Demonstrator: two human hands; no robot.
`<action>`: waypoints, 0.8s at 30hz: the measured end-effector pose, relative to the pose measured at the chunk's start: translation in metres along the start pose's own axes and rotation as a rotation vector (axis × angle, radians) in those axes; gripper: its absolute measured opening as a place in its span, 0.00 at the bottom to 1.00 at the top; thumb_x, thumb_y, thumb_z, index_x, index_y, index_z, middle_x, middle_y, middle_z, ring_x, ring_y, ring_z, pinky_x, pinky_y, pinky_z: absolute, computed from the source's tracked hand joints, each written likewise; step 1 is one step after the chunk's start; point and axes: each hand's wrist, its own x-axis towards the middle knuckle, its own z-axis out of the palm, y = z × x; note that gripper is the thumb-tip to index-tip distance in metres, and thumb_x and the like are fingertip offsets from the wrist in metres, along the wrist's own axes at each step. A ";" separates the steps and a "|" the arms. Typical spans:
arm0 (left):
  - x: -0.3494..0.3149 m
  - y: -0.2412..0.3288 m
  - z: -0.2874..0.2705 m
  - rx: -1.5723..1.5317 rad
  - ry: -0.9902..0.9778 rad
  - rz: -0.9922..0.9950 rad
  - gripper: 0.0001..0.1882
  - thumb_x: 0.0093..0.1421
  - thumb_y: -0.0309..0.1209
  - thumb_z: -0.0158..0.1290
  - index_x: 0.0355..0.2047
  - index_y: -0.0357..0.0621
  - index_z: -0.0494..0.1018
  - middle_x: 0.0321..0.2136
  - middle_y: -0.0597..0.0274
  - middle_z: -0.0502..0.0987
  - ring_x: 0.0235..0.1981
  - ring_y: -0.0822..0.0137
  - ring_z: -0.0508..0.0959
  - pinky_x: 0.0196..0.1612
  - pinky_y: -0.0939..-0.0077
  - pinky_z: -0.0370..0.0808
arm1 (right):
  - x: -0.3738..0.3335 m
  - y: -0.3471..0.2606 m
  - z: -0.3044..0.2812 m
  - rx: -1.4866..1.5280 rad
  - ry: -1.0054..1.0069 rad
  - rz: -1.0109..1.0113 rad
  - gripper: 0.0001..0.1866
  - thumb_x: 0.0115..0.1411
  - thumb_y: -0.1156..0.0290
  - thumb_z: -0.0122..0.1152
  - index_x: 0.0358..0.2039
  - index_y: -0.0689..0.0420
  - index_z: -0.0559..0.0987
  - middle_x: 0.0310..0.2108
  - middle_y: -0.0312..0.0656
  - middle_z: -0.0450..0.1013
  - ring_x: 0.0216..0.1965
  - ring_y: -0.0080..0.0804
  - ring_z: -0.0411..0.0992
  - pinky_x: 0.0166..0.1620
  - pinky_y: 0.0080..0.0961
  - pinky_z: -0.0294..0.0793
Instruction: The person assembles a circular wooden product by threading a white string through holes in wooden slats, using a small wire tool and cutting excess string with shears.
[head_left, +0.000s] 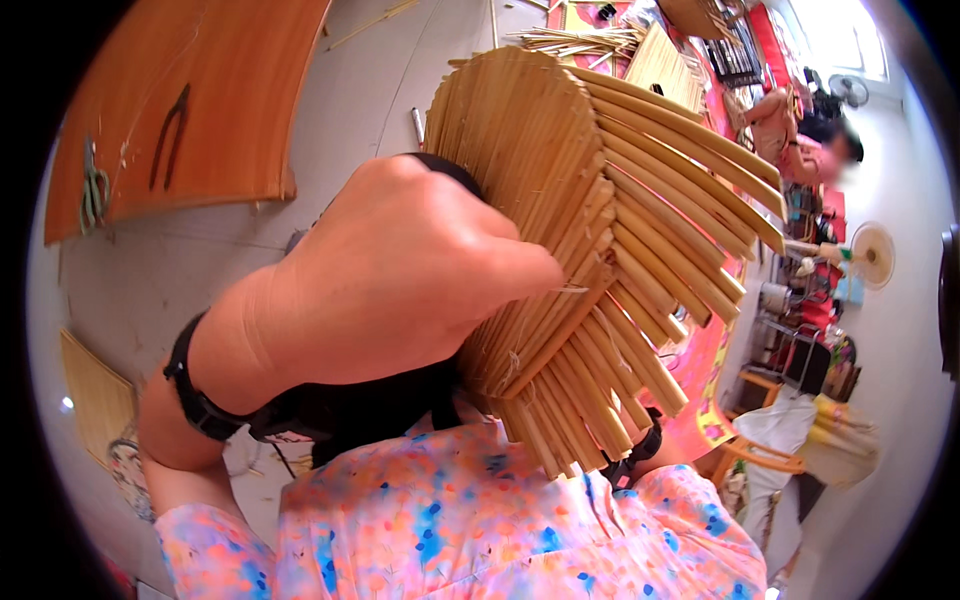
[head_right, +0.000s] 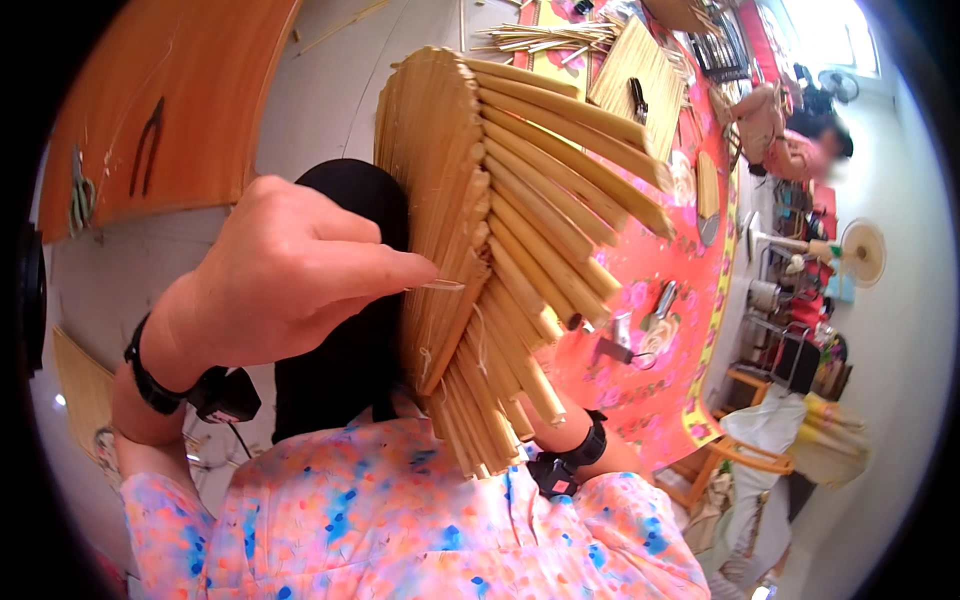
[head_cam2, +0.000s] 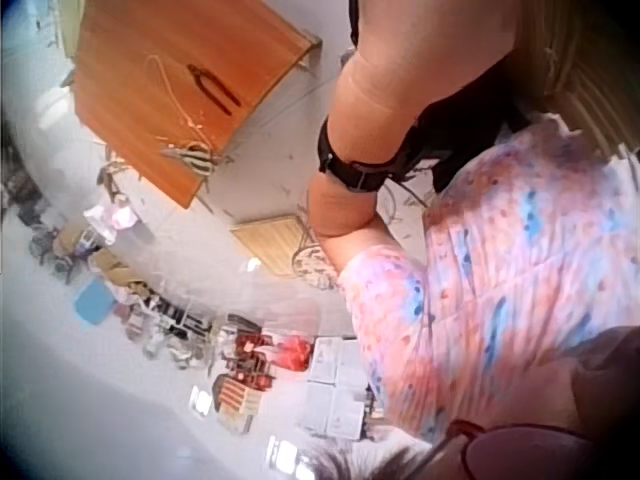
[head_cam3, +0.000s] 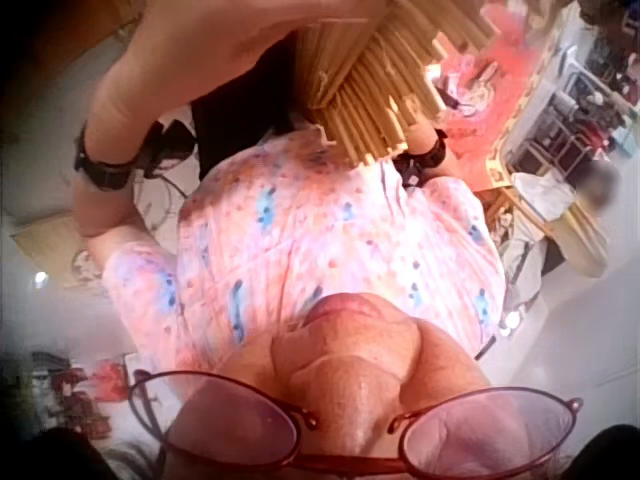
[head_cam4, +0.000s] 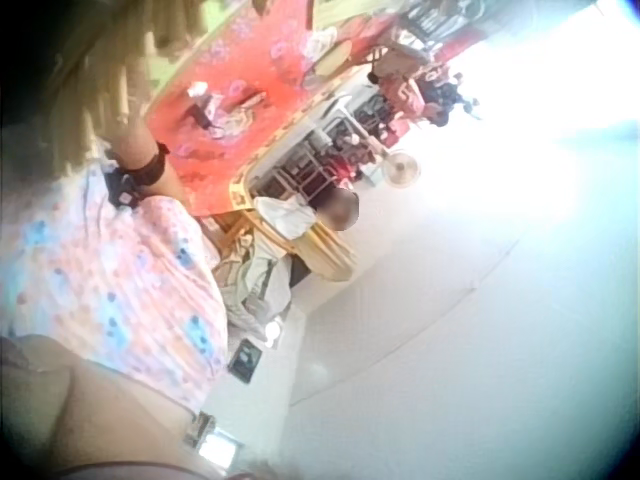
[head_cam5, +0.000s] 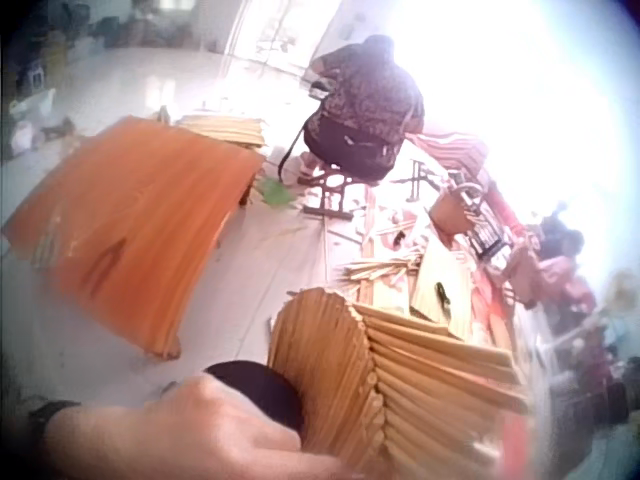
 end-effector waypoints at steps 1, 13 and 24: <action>0.000 0.000 -0.001 -0.011 0.000 0.001 0.12 0.45 0.21 0.59 0.32 0.45 0.80 0.14 0.64 0.70 0.14 0.62 0.71 0.16 0.69 0.64 | 0.003 0.001 0.000 -0.008 -0.004 -0.013 0.27 0.63 0.79 0.45 0.63 0.64 0.64 0.62 0.49 0.55 0.61 0.38 0.60 0.60 0.30 0.60; -0.004 0.008 -0.020 -0.101 -0.159 -0.211 0.12 0.51 0.19 0.59 0.37 0.42 0.80 0.16 0.61 0.69 0.15 0.64 0.71 0.18 0.73 0.64 | 0.040 0.035 -0.002 -0.122 -0.013 -0.350 0.27 0.61 0.83 0.46 0.63 0.64 0.65 0.61 0.49 0.57 0.60 0.38 0.61 0.60 0.29 0.60; 0.004 0.027 -0.021 0.023 -0.171 -0.271 0.06 0.55 0.20 0.56 0.34 0.36 0.76 0.20 0.57 0.74 0.20 0.62 0.76 0.23 0.76 0.69 | 0.040 0.046 -0.006 -0.103 0.045 -0.399 0.28 0.60 0.83 0.46 0.63 0.62 0.65 0.61 0.49 0.58 0.62 0.41 0.60 0.62 0.30 0.58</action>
